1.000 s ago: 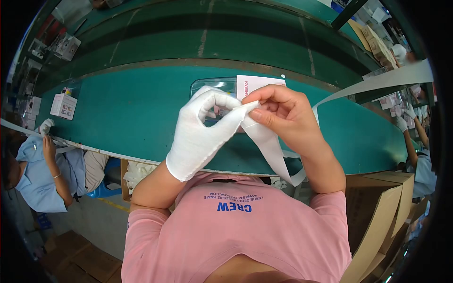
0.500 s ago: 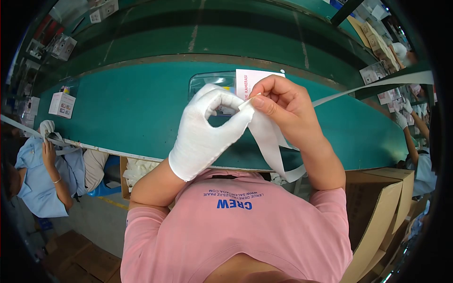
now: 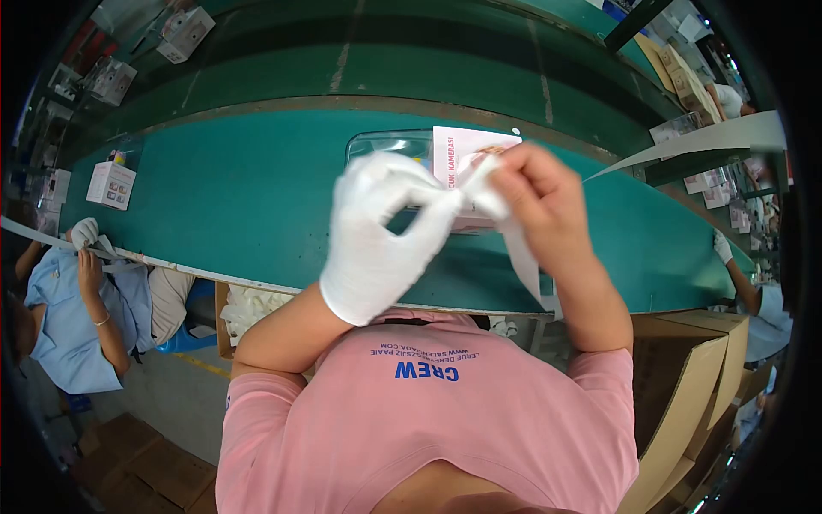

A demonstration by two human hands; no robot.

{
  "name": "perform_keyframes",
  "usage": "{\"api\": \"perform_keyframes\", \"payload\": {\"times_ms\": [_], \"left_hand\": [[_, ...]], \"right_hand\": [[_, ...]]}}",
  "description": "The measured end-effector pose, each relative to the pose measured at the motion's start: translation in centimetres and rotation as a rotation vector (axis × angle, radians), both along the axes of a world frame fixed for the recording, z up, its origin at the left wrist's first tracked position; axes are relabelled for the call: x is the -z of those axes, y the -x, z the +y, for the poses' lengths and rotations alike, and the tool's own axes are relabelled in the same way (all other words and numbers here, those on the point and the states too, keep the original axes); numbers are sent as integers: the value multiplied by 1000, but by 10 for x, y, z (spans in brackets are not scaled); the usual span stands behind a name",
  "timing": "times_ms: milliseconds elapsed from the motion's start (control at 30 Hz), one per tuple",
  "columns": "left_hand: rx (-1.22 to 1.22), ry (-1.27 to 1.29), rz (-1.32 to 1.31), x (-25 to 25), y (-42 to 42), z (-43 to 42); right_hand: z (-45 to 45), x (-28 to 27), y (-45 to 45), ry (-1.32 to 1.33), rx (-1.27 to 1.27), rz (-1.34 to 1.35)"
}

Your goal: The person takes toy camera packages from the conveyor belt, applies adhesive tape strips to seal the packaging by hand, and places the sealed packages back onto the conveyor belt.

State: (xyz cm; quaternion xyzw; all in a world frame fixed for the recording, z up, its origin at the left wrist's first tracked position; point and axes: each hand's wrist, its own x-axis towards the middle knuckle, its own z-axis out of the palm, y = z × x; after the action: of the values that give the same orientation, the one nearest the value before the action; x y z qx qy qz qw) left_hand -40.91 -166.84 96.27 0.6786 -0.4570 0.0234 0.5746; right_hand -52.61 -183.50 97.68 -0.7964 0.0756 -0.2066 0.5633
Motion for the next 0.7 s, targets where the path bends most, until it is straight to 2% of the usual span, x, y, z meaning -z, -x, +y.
{"api": "perform_keyframes", "payload": {"times_ms": [67, 133, 167, 267, 433, 567, 600, 700], "left_hand": [[-183, -33, -204, 3, -21, 7], [-360, -95, -185, 9, -40, 19], [-358, -98, -180, 13, -39, 17], [-234, -347, -119, 23, -29, 6], [-133, -462, -65, 11, -30, -8], [-57, -475, -509, 6, -30, -28], [-49, -476, -504, 5, -29, -30], [25, -529, -422, 0, -28, -32]], "right_hand": [[-25, 2, 2, -129, 173, -36], [-41, 15, -4, -170, 171, -61], [-48, 26, -5, -212, 166, -89], [-53, 43, -8, -297, 135, -137], [-28, 47, -13, -312, 103, -386], [-44, 31, -5, 136, 62, -7], [-45, 25, -5, 133, 68, 0], [-49, -5, -14, 100, -63, 289]]}}
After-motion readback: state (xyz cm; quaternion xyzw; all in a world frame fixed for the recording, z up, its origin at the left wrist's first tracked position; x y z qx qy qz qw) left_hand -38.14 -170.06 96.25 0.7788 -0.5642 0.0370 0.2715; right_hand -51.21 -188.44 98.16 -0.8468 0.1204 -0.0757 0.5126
